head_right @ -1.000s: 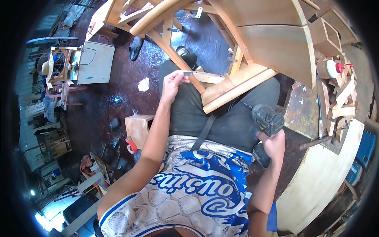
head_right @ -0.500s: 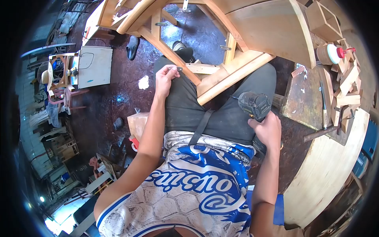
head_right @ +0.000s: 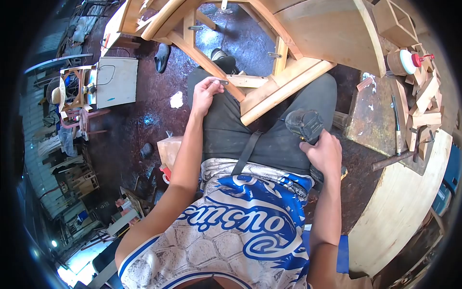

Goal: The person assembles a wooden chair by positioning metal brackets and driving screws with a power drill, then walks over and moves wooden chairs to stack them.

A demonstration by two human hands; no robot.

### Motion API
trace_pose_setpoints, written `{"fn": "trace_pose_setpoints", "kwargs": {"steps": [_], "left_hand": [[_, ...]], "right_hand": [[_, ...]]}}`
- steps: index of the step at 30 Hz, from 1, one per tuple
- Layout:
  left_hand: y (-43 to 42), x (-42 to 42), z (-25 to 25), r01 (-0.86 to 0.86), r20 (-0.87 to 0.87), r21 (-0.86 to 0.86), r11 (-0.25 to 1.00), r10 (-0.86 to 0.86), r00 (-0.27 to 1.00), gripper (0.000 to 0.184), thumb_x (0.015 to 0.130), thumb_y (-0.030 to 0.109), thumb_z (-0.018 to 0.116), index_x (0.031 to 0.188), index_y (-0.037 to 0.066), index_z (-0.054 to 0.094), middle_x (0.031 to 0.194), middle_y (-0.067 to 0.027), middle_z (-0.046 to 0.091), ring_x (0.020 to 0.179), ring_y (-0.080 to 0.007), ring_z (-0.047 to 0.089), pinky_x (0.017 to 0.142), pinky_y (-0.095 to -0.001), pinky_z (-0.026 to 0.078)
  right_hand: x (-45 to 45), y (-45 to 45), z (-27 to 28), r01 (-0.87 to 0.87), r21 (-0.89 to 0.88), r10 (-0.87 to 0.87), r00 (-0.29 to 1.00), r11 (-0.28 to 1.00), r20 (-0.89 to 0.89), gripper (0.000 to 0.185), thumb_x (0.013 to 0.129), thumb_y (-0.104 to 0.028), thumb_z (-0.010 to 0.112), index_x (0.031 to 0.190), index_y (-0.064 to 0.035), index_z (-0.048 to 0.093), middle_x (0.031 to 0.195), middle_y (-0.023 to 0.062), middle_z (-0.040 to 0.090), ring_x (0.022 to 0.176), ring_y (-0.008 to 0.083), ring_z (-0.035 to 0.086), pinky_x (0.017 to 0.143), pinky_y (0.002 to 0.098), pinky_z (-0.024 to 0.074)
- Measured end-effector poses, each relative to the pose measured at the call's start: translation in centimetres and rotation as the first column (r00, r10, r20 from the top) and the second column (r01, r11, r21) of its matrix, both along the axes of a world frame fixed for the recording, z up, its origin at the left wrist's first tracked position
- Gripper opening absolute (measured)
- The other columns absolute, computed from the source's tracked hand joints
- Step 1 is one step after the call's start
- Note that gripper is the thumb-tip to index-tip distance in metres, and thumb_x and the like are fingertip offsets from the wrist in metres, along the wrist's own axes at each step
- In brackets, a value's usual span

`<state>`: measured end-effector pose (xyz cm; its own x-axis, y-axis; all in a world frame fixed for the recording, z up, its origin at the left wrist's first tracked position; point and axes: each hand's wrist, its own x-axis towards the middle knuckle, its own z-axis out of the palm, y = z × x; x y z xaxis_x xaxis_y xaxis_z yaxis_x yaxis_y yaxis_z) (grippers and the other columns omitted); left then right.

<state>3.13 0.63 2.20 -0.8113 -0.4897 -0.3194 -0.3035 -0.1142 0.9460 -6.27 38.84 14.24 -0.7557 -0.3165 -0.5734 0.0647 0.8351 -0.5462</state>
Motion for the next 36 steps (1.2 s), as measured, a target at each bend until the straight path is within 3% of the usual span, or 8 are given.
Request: {"fn": "trace_pose_setpoints", "kwargs": {"steps": [6, 16, 20, 29, 36], "left_hand": [[0.1, -0.4, -0.5, 0.007, 0.017, -0.107, 0.994, -0.005, 1.000, 0.018, 0.099, 0.014, 0.061, 0.101, -0.003, 0.067, 0.080, -0.0036, 0.067, 0.073, -0.0099, 0.062, 0.071, -0.0260, 0.053], [0.4, -0.7, -0.1, -0.003, 0.017, -0.064, 0.998, 0.004, 1.000, 0.015, 0.098, 0.012, 0.061, 0.100, -0.002, 0.067, 0.080, -0.0031, 0.066, 0.072, -0.0097, 0.061, 0.070, -0.0256, 0.052], [0.2, -0.7, -0.2, 0.029, 0.061, -0.075, 0.997, -0.024, 0.998, 0.017, 0.101, 0.017, 0.060, 0.102, 0.002, 0.068, 0.084, -0.0021, 0.067, 0.075, -0.0094, 0.063, 0.074, -0.0249, 0.053], [0.3, -0.8, -0.1, 0.005, 0.083, -0.048, 0.999, -0.001, 0.997, 0.019, 0.102, 0.014, 0.055, 0.104, 0.000, 0.068, 0.084, -0.0034, 0.068, 0.074, -0.0099, 0.063, 0.073, -0.0252, 0.053], [0.4, -0.8, 0.1, -0.004, 0.093, -0.048, 0.999, 0.008, 0.996, 0.019, 0.102, 0.012, 0.055, 0.104, -0.002, 0.067, 0.084, -0.0046, 0.068, 0.073, -0.0107, 0.063, 0.072, -0.0252, 0.053]], "right_hand": [[0.5, -0.3, 0.0, -0.047, 0.076, 0.049, 0.999, 0.996, -0.021, 0.041, 0.067, -0.024, 0.078, 0.096, 0.0026, 0.068, 0.079, 0.0204, 0.070, 0.083, 0.0405, 0.068, 0.079, 0.0467, 0.0517], [0.5, -0.7, 0.1, -0.108, 0.092, 0.109, 0.994, 0.990, -0.004, 0.042, 0.067, -0.027, 0.077, 0.095, 0.0031, 0.068, 0.083, 0.0226, 0.070, 0.087, 0.0416, 0.068, 0.081, 0.0485, 0.0513], [0.2, -0.7, -0.9, -0.118, 0.137, 0.119, 0.993, 0.984, -0.002, 0.043, 0.067, -0.027, 0.077, 0.097, 0.0028, 0.067, 0.085, 0.0229, 0.071, 0.088, 0.0419, 0.068, 0.082, 0.0481, 0.0517], [-1.3, -0.7, -2.2, -0.127, 0.099, 0.122, 0.991, 0.987, 0.052, 0.052, 0.065, -0.027, 0.077, 0.109, -0.0002, 0.068, 0.103, 0.0257, 0.071, 0.104, 0.0423, 0.066, 0.091, 0.0475, 0.0510], [-2.4, -0.8, -2.6, -0.145, 0.092, 0.131, 0.981, 0.985, 0.141, 0.059, 0.062, -0.026, 0.079, 0.112, 0.0040, 0.068, 0.112, 0.0273, 0.069, 0.110, 0.0407, 0.065, 0.094, 0.0437, 0.0500]]}}
